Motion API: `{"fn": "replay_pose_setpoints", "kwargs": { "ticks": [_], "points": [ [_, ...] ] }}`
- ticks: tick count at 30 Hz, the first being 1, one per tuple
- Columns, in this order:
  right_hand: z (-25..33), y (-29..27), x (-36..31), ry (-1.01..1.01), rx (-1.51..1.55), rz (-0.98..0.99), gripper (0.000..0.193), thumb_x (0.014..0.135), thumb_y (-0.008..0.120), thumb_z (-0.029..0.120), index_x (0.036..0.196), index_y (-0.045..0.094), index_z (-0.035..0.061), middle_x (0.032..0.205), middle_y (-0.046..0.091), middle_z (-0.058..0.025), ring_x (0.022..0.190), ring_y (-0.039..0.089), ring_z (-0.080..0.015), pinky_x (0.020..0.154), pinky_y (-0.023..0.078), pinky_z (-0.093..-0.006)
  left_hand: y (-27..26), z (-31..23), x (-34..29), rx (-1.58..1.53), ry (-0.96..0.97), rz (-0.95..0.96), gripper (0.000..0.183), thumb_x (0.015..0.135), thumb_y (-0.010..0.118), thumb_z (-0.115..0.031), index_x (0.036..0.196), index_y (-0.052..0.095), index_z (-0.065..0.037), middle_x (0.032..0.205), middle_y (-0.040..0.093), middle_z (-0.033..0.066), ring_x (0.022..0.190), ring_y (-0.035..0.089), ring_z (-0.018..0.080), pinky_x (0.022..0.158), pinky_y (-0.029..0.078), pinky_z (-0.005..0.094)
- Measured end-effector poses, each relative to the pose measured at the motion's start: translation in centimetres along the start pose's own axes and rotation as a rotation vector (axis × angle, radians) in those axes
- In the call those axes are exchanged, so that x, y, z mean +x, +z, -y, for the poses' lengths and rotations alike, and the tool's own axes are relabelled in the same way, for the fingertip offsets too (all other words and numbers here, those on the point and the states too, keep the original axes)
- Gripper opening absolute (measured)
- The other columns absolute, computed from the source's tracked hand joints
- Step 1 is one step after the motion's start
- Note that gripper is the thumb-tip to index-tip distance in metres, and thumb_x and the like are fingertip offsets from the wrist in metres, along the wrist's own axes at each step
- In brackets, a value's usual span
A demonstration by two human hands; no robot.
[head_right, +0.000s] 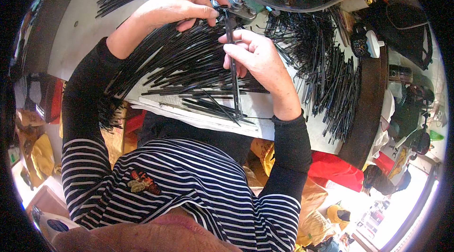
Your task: The person assembles umbrella ribs by joining metal stays together, fastening their joints using a machine, and placing the assembled ribs into a pile.
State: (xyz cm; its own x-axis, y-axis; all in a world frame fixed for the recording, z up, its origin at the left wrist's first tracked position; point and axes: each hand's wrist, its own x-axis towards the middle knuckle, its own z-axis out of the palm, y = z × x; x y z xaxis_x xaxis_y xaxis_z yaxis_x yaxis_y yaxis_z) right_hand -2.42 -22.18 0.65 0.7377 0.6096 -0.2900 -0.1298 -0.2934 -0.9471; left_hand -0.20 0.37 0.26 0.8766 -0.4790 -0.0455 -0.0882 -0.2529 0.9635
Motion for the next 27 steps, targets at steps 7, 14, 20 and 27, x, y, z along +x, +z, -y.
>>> {"fn": "replay_pose_setpoints", "kwargs": {
  "ticks": [7,14,20,27],
  "points": [
    [0.2,0.2,-0.1,-0.021,0.016,-0.033,0.028,0.087,0.053,0.019,0.108,0.056,0.0002,0.069,0.06,-0.0015,0.056,0.052,-0.005,0.049,0.039,-0.0165,0.6,0.3,0.1,-0.13,0.002,-0.041,0.035,0.088,0.055,-0.022,0.117,0.055,-0.002,0.082,0.062,0.0059,0.041,0.04,0.0022,0.037,0.031,0.0151],
    [0.2,0.1,0.0,-0.027,0.058,-0.042,0.028,0.088,0.054,0.02,0.107,0.056,0.0005,0.07,0.061,-0.003,0.053,0.051,-0.0047,0.048,0.04,-0.0163,0.6,0.4,0.3,-0.262,-0.005,-0.09,0.032,0.09,0.052,-0.019,0.117,0.056,-0.003,0.082,0.06,0.0052,0.041,0.038,0.0013,0.037,0.03,0.0147],
    [0.1,0.3,0.0,-0.041,0.142,-0.064,0.029,0.088,0.053,0.021,0.108,0.055,0.0002,0.07,0.061,-0.0032,0.054,0.052,-0.0051,0.049,0.041,-0.017,1.1,0.4,0.6,-0.339,-0.008,-0.107,0.031,0.089,0.054,-0.017,0.116,0.056,-0.002,0.081,0.06,0.0048,0.041,0.038,0.002,0.037,0.029,0.0148],
    [0.1,0.3,0.1,-0.043,0.117,-0.083,0.029,0.088,0.053,0.022,0.108,0.055,0.0012,0.07,0.059,-0.0015,0.057,0.053,-0.0056,0.049,0.04,-0.0165,1.3,0.1,0.8,-0.355,0.017,-0.116,0.032,0.088,0.056,-0.019,0.115,0.056,-0.001,0.079,0.059,0.0038,0.042,0.038,0.0016,0.037,0.028,0.015]
  ]
}}
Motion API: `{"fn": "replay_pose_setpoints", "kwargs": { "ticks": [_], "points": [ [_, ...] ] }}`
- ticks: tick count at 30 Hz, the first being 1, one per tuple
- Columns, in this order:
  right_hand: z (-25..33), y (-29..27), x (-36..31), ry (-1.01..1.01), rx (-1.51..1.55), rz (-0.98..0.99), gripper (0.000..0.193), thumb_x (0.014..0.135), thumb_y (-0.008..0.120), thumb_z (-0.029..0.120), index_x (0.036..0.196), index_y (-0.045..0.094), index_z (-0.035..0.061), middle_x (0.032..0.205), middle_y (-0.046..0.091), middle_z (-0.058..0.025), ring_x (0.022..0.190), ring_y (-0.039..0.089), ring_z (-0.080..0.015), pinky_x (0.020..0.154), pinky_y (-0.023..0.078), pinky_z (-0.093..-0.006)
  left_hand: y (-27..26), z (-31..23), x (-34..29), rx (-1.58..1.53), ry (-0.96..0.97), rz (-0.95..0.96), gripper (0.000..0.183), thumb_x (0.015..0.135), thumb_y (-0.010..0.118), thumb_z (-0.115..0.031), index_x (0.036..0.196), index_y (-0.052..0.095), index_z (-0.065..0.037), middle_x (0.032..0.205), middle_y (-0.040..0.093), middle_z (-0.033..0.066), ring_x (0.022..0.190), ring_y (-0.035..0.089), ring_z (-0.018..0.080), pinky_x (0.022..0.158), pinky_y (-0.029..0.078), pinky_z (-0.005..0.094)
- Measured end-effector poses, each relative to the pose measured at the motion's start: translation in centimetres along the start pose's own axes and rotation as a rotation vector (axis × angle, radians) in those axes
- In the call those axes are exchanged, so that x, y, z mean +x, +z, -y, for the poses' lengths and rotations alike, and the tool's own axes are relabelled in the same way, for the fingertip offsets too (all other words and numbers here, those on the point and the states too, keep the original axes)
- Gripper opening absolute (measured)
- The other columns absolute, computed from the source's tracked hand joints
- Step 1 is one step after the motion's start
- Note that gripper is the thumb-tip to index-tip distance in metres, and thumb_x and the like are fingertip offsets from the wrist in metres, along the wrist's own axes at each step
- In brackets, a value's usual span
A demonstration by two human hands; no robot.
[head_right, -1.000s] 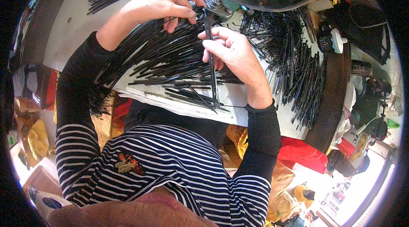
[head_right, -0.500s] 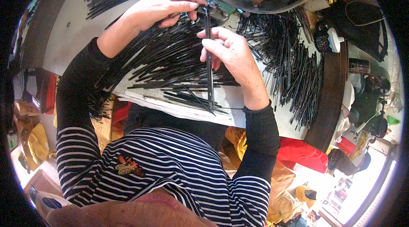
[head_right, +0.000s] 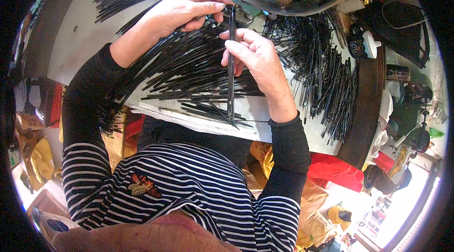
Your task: The person assembles umbrella ribs by joining metal stays together, fastening their joints using a machine, and placing the assembled ribs into a pile.
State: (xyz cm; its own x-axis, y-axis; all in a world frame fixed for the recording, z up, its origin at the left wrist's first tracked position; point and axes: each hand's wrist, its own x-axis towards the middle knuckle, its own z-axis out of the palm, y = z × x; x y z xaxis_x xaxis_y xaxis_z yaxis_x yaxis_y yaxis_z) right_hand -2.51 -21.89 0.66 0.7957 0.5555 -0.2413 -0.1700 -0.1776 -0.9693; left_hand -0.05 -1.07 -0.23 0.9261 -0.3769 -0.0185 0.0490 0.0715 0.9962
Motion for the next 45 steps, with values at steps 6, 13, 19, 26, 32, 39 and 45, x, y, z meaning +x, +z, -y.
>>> {"fn": "replay_pose_setpoints", "kwargs": {
  "ticks": [6,13,19,26,32,39,45],
  "points": [
    [0.0,0.0,0.1,-0.018,0.045,-0.038,0.03,0.088,0.053,0.022,0.108,0.055,0.0006,0.071,0.061,-0.0033,0.054,0.053,-0.0064,0.049,0.041,-0.0177,0.5,-0.3,0.3,0.116,0.062,-0.045,0.03,0.089,0.055,-0.019,0.114,0.057,-0.002,0.079,0.059,0.0035,0.044,0.039,0.0014,0.037,0.029,0.0151],
    [0.0,0.0,0.4,-0.04,0.046,-0.051,0.031,0.087,0.055,0.024,0.108,0.055,0.0011,0.072,0.062,-0.0041,0.053,0.052,-0.0064,0.049,0.041,-0.0178,0.6,-0.9,0.6,0.192,0.072,-0.054,0.029,0.089,0.053,-0.018,0.113,0.057,-0.002,0.077,0.058,0.0033,0.045,0.039,0.0019,0.038,0.03,0.0157],
    [-0.2,-0.2,0.6,-0.035,0.059,-0.057,0.031,0.088,0.055,0.024,0.108,0.055,0.0012,0.072,0.063,-0.0047,0.052,0.052,-0.006,0.048,0.041,-0.0172,0.4,-0.5,1.2,0.205,0.084,-0.048,0.029,0.089,0.054,-0.018,0.113,0.057,-0.002,0.077,0.058,0.0034,0.044,0.038,0.0018,0.038,0.029,0.0156],
    [-0.6,0.3,0.7,-0.048,0.072,-0.07,0.03,0.088,0.054,0.022,0.109,0.054,0.0001,0.074,0.063,-0.0057,0.053,0.054,-0.0066,0.047,0.042,-0.0173,0.3,-0.1,1.0,0.041,0.004,-0.086,0.029,0.086,0.06,-0.024,0.103,0.059,-0.001,0.072,0.058,0.0038,0.042,0.039,0.002,0.035,0.027,0.0158],
    [-0.6,0.6,0.7,-0.019,0.195,-0.086,0.028,0.088,0.054,0.022,0.105,0.055,0.0,0.073,0.061,-0.0056,0.055,0.056,-0.008,0.048,0.045,-0.019,-0.2,0.0,0.9,0.113,-0.09,-0.072,0.035,0.084,0.062,-0.032,0.091,0.062,0.002,0.06,0.054,0.0028,0.037,0.038,0.0028,0.034,0.025,0.0165],
    [-0.4,0.7,0.9,-0.039,0.227,-0.18,0.023,0.085,0.057,0.023,0.097,0.054,0.0038,0.069,0.059,-0.0038,0.052,0.054,-0.0078,0.045,0.04,-0.0181,0.4,-0.9,0.5,0.118,-0.058,-0.058,0.038,0.085,0.059,-0.034,0.095,0.061,0.002,0.067,0.057,0.0044,0.039,0.045,0.0058,0.036,0.035,0.0173],
    [-0.3,0.5,1.0,-0.056,0.272,-0.227,0.023,0.083,0.061,0.017,0.097,0.052,0.0016,0.069,0.06,-0.0071,0.049,0.049,-0.0079,0.044,0.037,-0.0179,-0.1,-1.1,0.4,0.085,-0.063,0.041,0.04,0.088,0.054,-0.036,0.099,0.059,0.002,0.077,0.059,0.0067,0.046,0.051,0.0083,0.039,0.041,0.0192]
  ]
}}
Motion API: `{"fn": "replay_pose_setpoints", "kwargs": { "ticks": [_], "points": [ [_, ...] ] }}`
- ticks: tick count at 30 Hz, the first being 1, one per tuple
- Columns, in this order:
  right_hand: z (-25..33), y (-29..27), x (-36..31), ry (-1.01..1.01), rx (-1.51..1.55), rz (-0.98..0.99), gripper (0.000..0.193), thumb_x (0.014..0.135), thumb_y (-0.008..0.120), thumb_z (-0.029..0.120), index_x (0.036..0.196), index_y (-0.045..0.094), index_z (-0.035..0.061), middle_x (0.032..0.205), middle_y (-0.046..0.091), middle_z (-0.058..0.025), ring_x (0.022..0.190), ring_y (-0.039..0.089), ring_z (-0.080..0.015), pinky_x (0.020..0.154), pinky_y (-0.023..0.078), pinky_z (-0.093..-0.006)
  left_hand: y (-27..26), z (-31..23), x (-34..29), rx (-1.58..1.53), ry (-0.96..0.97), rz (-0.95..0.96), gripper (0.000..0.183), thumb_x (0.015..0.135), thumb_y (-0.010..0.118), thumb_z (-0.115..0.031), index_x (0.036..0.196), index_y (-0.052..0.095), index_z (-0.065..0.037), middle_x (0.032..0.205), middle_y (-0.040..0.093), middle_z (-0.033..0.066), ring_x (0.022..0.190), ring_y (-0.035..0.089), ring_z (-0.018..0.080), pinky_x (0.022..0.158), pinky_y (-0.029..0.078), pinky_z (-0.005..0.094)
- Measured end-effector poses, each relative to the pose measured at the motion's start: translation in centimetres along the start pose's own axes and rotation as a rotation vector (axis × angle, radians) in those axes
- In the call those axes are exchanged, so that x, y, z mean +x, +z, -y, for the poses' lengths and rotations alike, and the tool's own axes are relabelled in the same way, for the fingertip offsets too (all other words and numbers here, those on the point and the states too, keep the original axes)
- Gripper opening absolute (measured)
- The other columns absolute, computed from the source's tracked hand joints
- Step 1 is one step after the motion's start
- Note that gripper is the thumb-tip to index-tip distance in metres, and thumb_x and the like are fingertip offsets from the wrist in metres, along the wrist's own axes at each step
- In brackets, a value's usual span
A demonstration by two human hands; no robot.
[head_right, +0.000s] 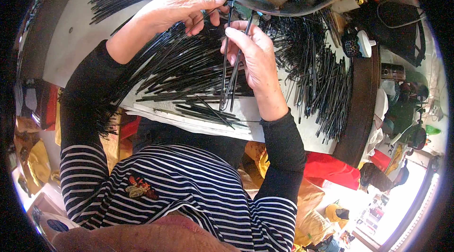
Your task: The person assembles umbrella ribs by joining metal stays together, fastening their joints using a machine, and placing the assembled ribs into a pile.
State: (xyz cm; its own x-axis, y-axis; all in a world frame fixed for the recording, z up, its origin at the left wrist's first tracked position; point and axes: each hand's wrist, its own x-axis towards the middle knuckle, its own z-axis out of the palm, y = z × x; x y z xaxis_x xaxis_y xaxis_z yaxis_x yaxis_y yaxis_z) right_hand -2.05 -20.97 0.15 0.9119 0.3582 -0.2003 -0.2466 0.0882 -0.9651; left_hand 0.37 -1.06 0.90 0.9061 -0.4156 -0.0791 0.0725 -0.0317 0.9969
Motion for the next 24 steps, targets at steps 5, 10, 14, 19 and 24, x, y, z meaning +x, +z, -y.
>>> {"fn": "replay_pose_setpoints", "kwargs": {
  "ticks": [5,10,14,19,24],
  "points": [
    [-0.1,-0.1,0.1,-0.013,0.009,0.01,0.022,0.084,0.061,0.016,0.098,0.053,0.0006,0.069,0.061,-0.0078,0.049,0.049,-0.0079,0.044,0.037,-0.0177,0.2,-0.4,-0.3,0.001,0.001,0.034,0.037,0.087,0.055,-0.034,0.096,0.059,0.002,0.075,0.059,0.0066,0.048,0.055,0.0094,0.041,0.043,0.0188],
    [-0.4,0.1,0.4,-0.034,-0.002,0.056,0.024,0.084,0.061,0.017,0.099,0.053,-0.0001,0.07,0.062,-0.0092,0.048,0.05,-0.0074,0.043,0.037,-0.0167,0.2,0.4,0.1,0.052,-0.053,0.102,0.034,0.086,0.056,-0.033,0.09,0.059,0.0,0.072,0.058,0.0056,0.051,0.058,0.0109,0.043,0.045,0.0196],
    [-0.3,-0.1,0.4,-0.054,-0.013,0.035,0.024,0.084,0.061,0.016,0.099,0.053,-0.0003,0.07,0.061,-0.0093,0.047,0.049,-0.0075,0.043,0.038,-0.0168,0.6,0.3,0.0,0.024,-0.024,0.031,0.033,0.086,0.056,-0.032,0.091,0.059,0.0,0.071,0.057,0.0052,0.052,0.059,0.0118,0.045,0.046,0.0198],
    [-0.3,-0.1,0.3,-0.047,-0.047,-0.026,0.022,0.084,0.06,0.014,0.098,0.053,-0.0006,0.07,0.061,-0.0096,0.047,0.049,-0.0077,0.043,0.038,-0.017,0.6,0.4,0.0,-0.002,-0.012,0.033,0.031,0.087,0.055,-0.031,0.093,0.058,0.0,0.071,0.057,0.0055,0.053,0.059,0.0127,0.045,0.047,0.0199],
    [0.0,0.1,0.5,-0.052,-0.056,0.003,0.022,0.084,0.06,0.014,0.098,0.053,-0.0009,0.07,0.061,-0.01,0.047,0.05,-0.0078,0.043,0.038,-0.0169,0.6,0.8,0.2,-0.012,-0.001,0.055,0.032,0.087,0.055,-0.032,0.092,0.058,0.0,0.071,0.057,0.0056,0.053,0.06,0.0132,0.044,0.047,0.0203]
  ]
}}
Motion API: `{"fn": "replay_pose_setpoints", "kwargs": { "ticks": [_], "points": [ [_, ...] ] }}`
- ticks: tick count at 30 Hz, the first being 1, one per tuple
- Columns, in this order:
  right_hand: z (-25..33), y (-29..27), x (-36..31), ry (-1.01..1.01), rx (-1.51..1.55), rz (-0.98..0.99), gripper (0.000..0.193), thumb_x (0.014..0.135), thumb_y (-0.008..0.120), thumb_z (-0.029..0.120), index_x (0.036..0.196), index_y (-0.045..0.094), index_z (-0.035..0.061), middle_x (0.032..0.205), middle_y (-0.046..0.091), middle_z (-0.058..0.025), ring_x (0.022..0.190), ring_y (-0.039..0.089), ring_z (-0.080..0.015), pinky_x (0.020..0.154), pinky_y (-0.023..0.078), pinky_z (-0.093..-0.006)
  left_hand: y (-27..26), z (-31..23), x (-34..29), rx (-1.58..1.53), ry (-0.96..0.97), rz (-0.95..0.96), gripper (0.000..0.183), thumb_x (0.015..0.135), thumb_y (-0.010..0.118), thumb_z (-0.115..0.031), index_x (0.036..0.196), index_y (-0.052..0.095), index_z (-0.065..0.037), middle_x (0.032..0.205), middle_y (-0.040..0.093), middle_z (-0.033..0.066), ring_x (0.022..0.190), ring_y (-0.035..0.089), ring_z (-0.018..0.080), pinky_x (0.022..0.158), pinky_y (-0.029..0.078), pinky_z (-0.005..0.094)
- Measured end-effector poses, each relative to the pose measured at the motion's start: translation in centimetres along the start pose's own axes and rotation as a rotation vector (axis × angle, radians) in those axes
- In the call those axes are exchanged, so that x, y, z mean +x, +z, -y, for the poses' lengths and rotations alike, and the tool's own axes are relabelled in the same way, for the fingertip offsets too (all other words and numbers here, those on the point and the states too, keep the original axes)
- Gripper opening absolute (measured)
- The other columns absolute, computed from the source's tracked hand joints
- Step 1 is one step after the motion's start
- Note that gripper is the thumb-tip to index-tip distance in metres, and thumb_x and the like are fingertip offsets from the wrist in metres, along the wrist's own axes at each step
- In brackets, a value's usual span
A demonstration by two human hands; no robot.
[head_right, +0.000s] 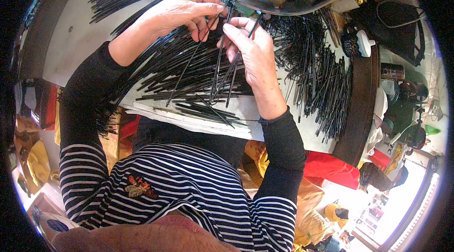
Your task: The person assembles umbrella ribs by joining metal stays together, fastening their joints using a machine, and placing the assembled ribs into a pile.
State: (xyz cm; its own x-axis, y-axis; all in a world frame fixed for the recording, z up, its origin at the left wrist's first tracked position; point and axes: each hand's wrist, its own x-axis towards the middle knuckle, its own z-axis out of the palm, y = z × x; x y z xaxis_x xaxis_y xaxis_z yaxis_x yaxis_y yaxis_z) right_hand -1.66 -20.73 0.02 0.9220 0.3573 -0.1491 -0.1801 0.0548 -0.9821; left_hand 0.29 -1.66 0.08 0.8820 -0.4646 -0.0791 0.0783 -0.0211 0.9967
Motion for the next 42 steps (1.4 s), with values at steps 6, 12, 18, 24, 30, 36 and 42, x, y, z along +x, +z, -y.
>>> {"fn": "replay_pose_setpoints", "kwargs": {
  "ticks": [6,12,18,24,30,36,42],
  "points": [
    [0.4,0.0,0.1,0.008,0.012,0.007,0.022,0.084,0.06,0.014,0.099,0.053,-0.0014,0.07,0.061,-0.01,0.047,0.05,-0.0077,0.044,0.038,-0.0167,0.1,0.0,0.0,0.008,-0.004,-0.028,0.031,0.088,0.055,-0.032,0.084,0.058,-0.001,0.07,0.056,0.0058,0.054,0.06,0.0138,0.044,0.048,0.0211],
    [0.4,0.0,0.3,0.012,0.038,0.021,0.022,0.084,0.061,0.013,0.098,0.054,-0.0014,0.07,0.062,-0.01,0.048,0.05,-0.0076,0.043,0.038,-0.0167,0.3,-0.2,-0.1,-0.005,0.011,-0.023,0.032,0.088,0.054,-0.032,0.082,0.057,-0.001,0.069,0.056,0.0055,0.054,0.06,0.0144,0.044,0.048,0.0216],
    [0.6,-0.2,0.5,0.016,0.047,0.016,0.022,0.083,0.062,0.013,0.098,0.055,-0.0018,0.07,0.062,-0.0097,0.048,0.051,-0.0078,0.043,0.039,-0.0166,0.3,-0.7,-0.1,-0.009,-0.018,-0.027,0.032,0.088,0.054,-0.032,0.081,0.058,-0.001,0.07,0.056,0.0057,0.054,0.06,0.0141,0.046,0.048,0.0216],
    [0.6,-0.3,0.6,0.027,0.029,0.012,0.022,0.082,0.063,0.013,0.097,0.056,-0.0021,0.07,0.062,-0.0095,0.05,0.052,-0.0081,0.044,0.039,-0.0167,0.2,-0.4,0.3,0.021,-0.009,-0.041,0.032,0.088,0.054,-0.031,0.079,0.058,0.0,0.068,0.057,0.0054,0.052,0.06,0.013,0.045,0.048,0.0215],
    [1.0,-0.3,0.7,0.043,0.018,0.009,0.022,0.081,0.065,0.014,0.094,0.058,-0.0019,0.07,0.062,-0.0093,0.049,0.052,-0.0081,0.044,0.039,-0.0167,0.2,-0.6,0.6,0.148,-0.01,-0.058,0.032,0.088,0.054,-0.029,0.079,0.059,0.001,0.065,0.057,0.0055,0.049,0.059,0.0126,0.044,0.047,0.0213],
    [1.1,-0.4,1.0,0.067,0.012,0.025,0.022,0.08,0.066,0.014,0.092,0.059,-0.0021,0.069,0.061,-0.0088,0.049,0.051,-0.0082,0.044,0.039,-0.017,0.1,-0.5,0.4,0.162,0.013,-0.064,0.032,0.087,0.052,-0.027,0.074,0.059,0.001,0.06,0.056,0.0039,0.046,0.057,0.0114,0.043,0.045,0.0211],
    [1.1,-0.5,1.0,0.101,0.07,0.045,0.02,0.08,0.066,0.014,0.091,0.059,-0.0017,0.068,0.061,-0.0086,0.048,0.052,-0.0093,0.044,0.039,-0.0177,0.2,-0.7,0.5,0.149,0.01,-0.083,0.033,0.086,0.054,-0.029,0.073,0.059,0.0,0.06,0.056,0.004,0.046,0.056,0.0111,0.043,0.044,0.021]
  ]
}}
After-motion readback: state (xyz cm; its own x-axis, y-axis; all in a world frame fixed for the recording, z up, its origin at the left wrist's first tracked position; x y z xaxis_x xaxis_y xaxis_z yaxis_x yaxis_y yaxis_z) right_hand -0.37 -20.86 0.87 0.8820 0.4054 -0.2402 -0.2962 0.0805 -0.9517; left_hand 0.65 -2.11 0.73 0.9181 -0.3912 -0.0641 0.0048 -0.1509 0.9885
